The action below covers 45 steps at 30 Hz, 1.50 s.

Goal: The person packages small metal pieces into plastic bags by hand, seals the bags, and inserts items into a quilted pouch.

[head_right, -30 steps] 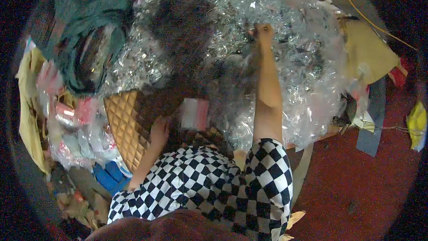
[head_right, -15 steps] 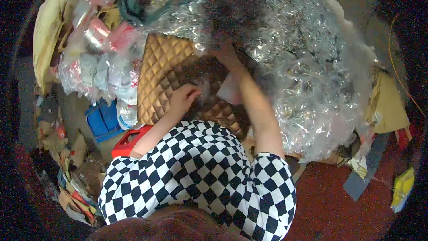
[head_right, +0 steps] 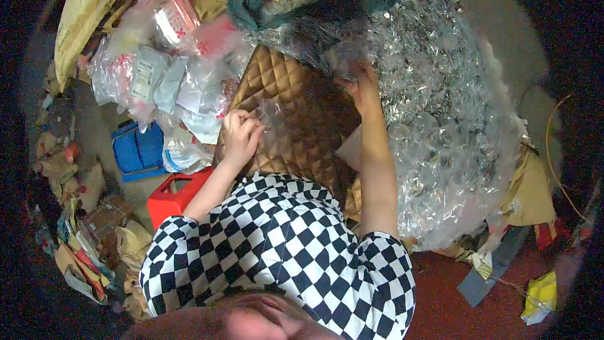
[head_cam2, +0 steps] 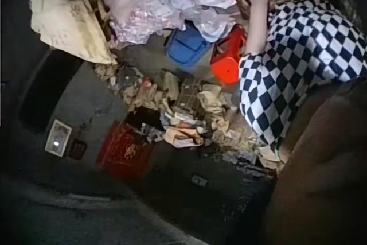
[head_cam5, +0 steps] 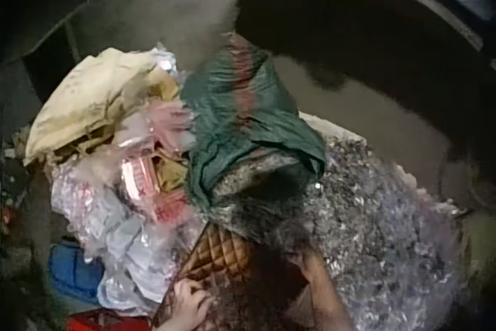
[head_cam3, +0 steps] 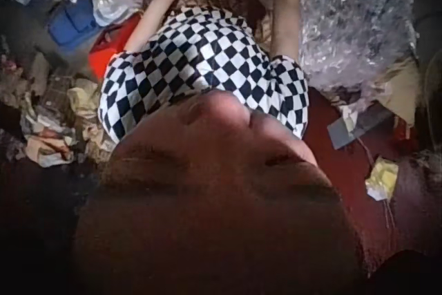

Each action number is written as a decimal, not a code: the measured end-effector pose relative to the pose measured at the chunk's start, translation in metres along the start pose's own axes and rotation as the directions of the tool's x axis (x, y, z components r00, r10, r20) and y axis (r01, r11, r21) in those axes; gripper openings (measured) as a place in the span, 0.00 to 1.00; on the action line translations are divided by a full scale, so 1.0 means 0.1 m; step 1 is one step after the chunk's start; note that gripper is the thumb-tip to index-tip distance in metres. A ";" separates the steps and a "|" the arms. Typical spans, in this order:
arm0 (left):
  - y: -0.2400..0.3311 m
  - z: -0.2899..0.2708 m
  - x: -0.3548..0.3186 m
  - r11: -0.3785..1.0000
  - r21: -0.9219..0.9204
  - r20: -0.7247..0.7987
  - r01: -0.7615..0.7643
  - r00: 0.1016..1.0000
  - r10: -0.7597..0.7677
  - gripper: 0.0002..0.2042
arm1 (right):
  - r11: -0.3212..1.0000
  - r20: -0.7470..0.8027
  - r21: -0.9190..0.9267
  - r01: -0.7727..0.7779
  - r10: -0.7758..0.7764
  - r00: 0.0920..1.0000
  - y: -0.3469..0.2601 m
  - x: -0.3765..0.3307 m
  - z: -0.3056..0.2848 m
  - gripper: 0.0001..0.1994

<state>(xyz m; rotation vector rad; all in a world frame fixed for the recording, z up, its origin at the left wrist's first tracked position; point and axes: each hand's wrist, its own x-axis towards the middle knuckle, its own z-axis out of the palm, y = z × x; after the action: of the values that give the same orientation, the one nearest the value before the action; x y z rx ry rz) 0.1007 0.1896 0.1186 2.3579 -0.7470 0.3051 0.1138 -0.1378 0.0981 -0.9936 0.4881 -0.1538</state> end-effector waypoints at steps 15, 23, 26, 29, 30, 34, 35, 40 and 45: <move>-0.36 0.16 0.37 0.913 -0.253 0.507 0.321 0.847 -0.158 0.23 | 0.452 0.486 -0.775 0.440 -0.018 0.874 0.35 0.64 0.30 0.24; -0.34 0.49 0.25 0.913 -0.387 0.422 0.131 0.905 0.049 0.16 | -0.239 0.557 -0.813 0.532 -0.048 0.829 0.80 1.25 0.72 0.27; -0.28 0.38 0.41 0.904 -0.409 0.430 0.123 0.900 0.072 0.13 | -0.059 0.571 -0.819 0.570 -0.171 0.803 0.77 1.28 0.74 0.23; -0.37 0.34 0.35 0.914 -0.367 0.443 0.175 0.897 0.006 0.13 | 0.343 0.363 -0.849 0.402 -0.174 0.915 0.42 1.01 0.92 0.18; -0.43 0.38 0.29 0.913 -0.374 0.345 0.166 0.938 -0.029 0.12 | 0.526 0.176 -0.824 0.208 -0.111 0.978 0.29 0.84 0.89 0.16; -0.49 0.51 0.30 0.862 -0.410 0.283 0.297 0.940 -0.189 0.08 | 0.985 0.060 -0.030 0.168 -0.166 0.984 -0.09 0.16 0.84 0.15; -0.50 0.57 0.31 0.797 -0.455 0.339 0.396 0.905 -0.257 0.07 | 0.936 0.020 0.341 0.090 -0.102 0.995 -0.22 0.04 0.91 0.17; -0.30 0.54 0.62 0.881 -0.471 0.285 0.046 0.953 0.103 0.08 | 0.948 0.047 -0.317 -0.022 0.039 0.998 0.20 -0.05 0.54 0.16; -0.10 0.41 0.50 0.789 -0.609 0.319 -0.081 0.885 0.338 0.10 | 0.312 0.260 -0.893 0.325 -0.231 0.938 0.33 -0.65 0.78 0.18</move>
<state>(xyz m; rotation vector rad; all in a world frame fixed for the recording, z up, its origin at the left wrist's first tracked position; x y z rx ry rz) 0.1483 0.1481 0.1011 1.7497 -1.1306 -0.3208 0.0896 -0.0378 0.1266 -2.2565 0.2803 -0.1376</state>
